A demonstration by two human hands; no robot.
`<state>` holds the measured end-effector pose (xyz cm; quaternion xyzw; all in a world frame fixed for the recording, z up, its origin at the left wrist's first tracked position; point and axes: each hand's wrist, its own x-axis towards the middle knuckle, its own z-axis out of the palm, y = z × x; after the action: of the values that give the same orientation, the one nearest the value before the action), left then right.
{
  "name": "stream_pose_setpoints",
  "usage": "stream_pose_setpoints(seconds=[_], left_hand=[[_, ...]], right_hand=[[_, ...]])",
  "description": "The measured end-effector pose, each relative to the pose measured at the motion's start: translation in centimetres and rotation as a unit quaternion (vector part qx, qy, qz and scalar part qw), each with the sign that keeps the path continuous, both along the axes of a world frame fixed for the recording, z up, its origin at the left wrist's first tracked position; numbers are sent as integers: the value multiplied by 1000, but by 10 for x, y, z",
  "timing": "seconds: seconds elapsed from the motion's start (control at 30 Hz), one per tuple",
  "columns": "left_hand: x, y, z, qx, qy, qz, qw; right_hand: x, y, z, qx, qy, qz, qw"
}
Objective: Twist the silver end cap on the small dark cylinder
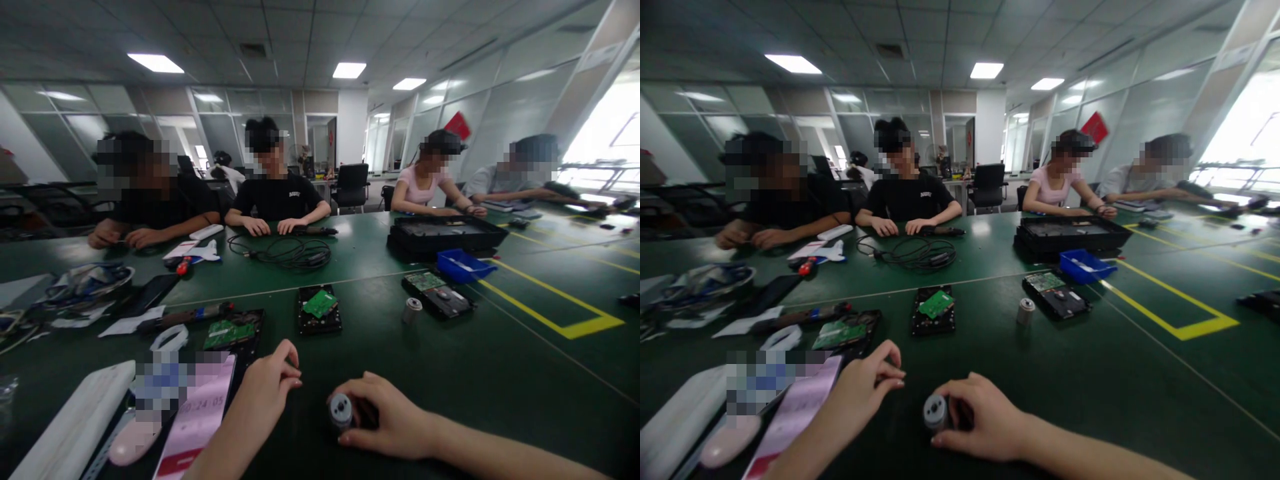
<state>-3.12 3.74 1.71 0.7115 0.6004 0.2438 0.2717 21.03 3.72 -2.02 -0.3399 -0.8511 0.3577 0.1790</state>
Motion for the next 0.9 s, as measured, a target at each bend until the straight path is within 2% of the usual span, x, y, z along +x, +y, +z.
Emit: stream_pose_setpoints(seconds=[0.13,0.23,0.37,0.43,0.53,0.6,0.7,0.8,0.9], left_hand=[[-2,3,-15,-28,32,-13,999],[-4,4,-20,-33,30,-2,999],[1,1,-14,-11,18,-2,1000],[7,-5,-8,34,-34,-11,999],[20,-18,-2,124,-114,-63,984],[27,-27,-3,152,-137,-104,973],[31,-34,-12,153,-139,-142,968],[31,-34,-19,147,-138,-146,969],[32,-34,-18,141,-135,-148,970]], right_hand=[[0,0,2,-4,1,6,1000],[0,0,3,-9,-4,5,1000],[-1,0,2,-2,-6,2,1000],[-1,0,1,-2,-6,6,1000],[-1,1,-2,2,-9,11,1000],[-1,2,-4,11,-7,11,1000],[-1,3,-7,24,-3,17,1000],[-1,2,-9,29,-3,19,999],[-1,2,-10,33,1,11,999]])
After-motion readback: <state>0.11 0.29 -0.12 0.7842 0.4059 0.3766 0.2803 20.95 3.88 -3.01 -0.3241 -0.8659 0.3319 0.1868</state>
